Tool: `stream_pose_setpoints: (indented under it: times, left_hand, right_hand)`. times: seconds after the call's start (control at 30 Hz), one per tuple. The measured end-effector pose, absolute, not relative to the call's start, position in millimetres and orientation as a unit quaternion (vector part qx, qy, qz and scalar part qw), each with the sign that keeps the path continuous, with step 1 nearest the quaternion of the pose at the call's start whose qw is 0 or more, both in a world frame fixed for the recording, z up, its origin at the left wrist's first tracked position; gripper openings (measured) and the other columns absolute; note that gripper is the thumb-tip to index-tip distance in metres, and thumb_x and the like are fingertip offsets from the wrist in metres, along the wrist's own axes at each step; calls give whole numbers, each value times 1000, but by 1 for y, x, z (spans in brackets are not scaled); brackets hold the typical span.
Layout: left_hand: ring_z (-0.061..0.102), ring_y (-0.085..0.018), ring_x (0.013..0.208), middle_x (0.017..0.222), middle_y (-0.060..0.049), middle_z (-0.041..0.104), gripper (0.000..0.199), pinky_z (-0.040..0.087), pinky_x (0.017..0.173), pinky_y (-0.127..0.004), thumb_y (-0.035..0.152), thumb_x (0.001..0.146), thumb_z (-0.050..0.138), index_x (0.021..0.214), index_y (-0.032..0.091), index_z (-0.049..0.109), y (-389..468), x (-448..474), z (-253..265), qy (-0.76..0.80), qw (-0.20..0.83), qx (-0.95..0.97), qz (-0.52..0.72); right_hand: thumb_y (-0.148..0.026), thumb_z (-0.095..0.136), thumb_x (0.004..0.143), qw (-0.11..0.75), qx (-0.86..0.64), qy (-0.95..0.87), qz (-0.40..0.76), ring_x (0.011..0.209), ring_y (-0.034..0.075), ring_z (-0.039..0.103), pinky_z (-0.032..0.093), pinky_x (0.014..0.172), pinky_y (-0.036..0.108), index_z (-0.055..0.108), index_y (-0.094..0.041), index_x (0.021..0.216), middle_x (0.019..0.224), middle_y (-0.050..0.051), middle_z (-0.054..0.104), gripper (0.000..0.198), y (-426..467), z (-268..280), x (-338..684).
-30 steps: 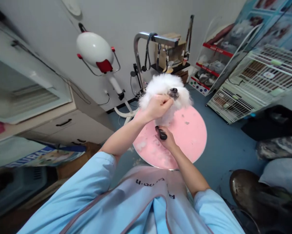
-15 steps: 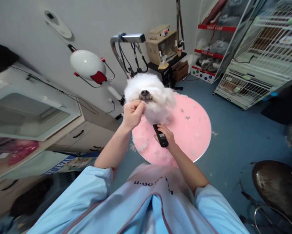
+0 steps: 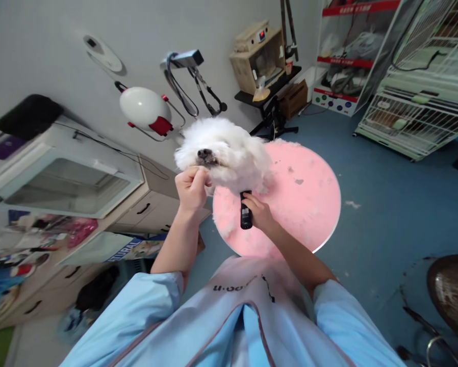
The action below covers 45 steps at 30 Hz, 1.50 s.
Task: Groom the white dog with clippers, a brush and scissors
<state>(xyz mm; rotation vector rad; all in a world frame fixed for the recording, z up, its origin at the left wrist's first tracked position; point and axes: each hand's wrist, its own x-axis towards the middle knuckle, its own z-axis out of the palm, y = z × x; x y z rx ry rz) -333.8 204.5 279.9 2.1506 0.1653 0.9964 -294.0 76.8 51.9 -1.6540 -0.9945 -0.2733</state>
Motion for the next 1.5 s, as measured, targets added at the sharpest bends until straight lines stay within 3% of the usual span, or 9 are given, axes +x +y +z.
stream_pose_setpoints:
  times: [0.1, 0.27, 0.5, 0.67, 0.87, 1.0, 1.13, 1.33, 1.5]
  left_hand:
    - [45, -9, 45, 45, 1, 49, 41, 35, 49, -23, 26, 85, 56, 45, 18, 50, 205, -334, 277, 72, 372, 835, 400]
    - [44, -9, 45, 45, 1, 50, 43, 36, 49, -23, 32, 86, 59, 46, 19, 52, 207, -335, 270, 113, 383, 816, 417]
    - [41, -10, 45, 46, 1, 48, 43, 37, 48, -23, 38, 84, 60, 47, 19, 50, 210, -339, 265, 146, 394, 802, 424]
    - [37, -9, 43, 46, 3, 41, 46, 34, 46, -23, 39, 83, 62, 47, 19, 42, 206, -340, 264, 145, 399, 790, 442]
    - [32, -8, 43, 45, 5, 34, 49, 32, 45, -21, 40, 82, 61, 47, 19, 34, 201, -339, 264, 171, 378, 790, 452]
    - [29, -7, 44, 46, 6, 31, 52, 27, 44, -20, 45, 81, 61, 48, 18, 32, 203, -337, 262, 167, 372, 774, 484]
    - [21, -5, 46, 49, 7, 21, 58, 22, 43, -20, 46, 80, 64, 52, 18, 21, 206, -338, 260, 165, 372, 755, 514]
    - [18, -4, 46, 48, 7, 18, 59, 18, 44, -20, 38, 75, 68, 52, 17, 17, 200, -337, 263, 153, 386, 738, 532]
    - [14, -5, 49, 50, 7, 14, 64, 16, 46, -20, 38, 74, 69, 52, 16, 12, 194, -331, 265, 138, 375, 735, 548]
  right_hand:
    - [-27, 60, 93, 542, -717, -428, -97, 105, 23, 75, 66, 80, 34, 70, -22, 110, 127, 12, 72, 21, 76, 53, -297]
    - [-24, 61, 91, 555, -709, -418, -118, 113, 23, 72, 64, 89, 34, 68, -24, 117, 133, 10, 69, 26, 82, 57, -296]
    - [-16, 61, 86, 527, -726, -440, -46, 105, 25, 74, 66, 77, 36, 70, -23, 115, 133, 11, 69, 31, 78, 22, -296]
    - [-19, 58, 93, 561, -649, -510, -66, 107, 21, 74, 64, 88, 34, 74, -25, 111, 134, 8, 69, 24, 75, 19, -287]
    - [-9, 58, 87, 490, -675, -547, -70, 99, 21, 75, 64, 78, 32, 75, -25, 109, 132, 7, 71, 32, 77, 6, -270]
    - [-10, 58, 90, 520, -654, -544, -83, 90, 19, 76, 63, 76, 32, 76, -28, 102, 130, 5, 72, 28, 80, -7, -260]
    - [-7, 62, 84, 517, -663, -533, -91, 87, 22, 76, 63, 71, 33, 76, -23, 103, 127, 11, 73, 28, 84, -17, -246]
    - [-10, 57, 89, 507, -673, -535, -52, 92, 18, 75, 62, 72, 29, 75, -26, 103, 136, 7, 68, 28, 84, -16, -249]
    - [-21, 71, 83, 499, -704, -505, -23, 99, 23, 74, 61, 66, 31, 71, -21, 114, 136, 14, 66, 31, 79, 10, -245]
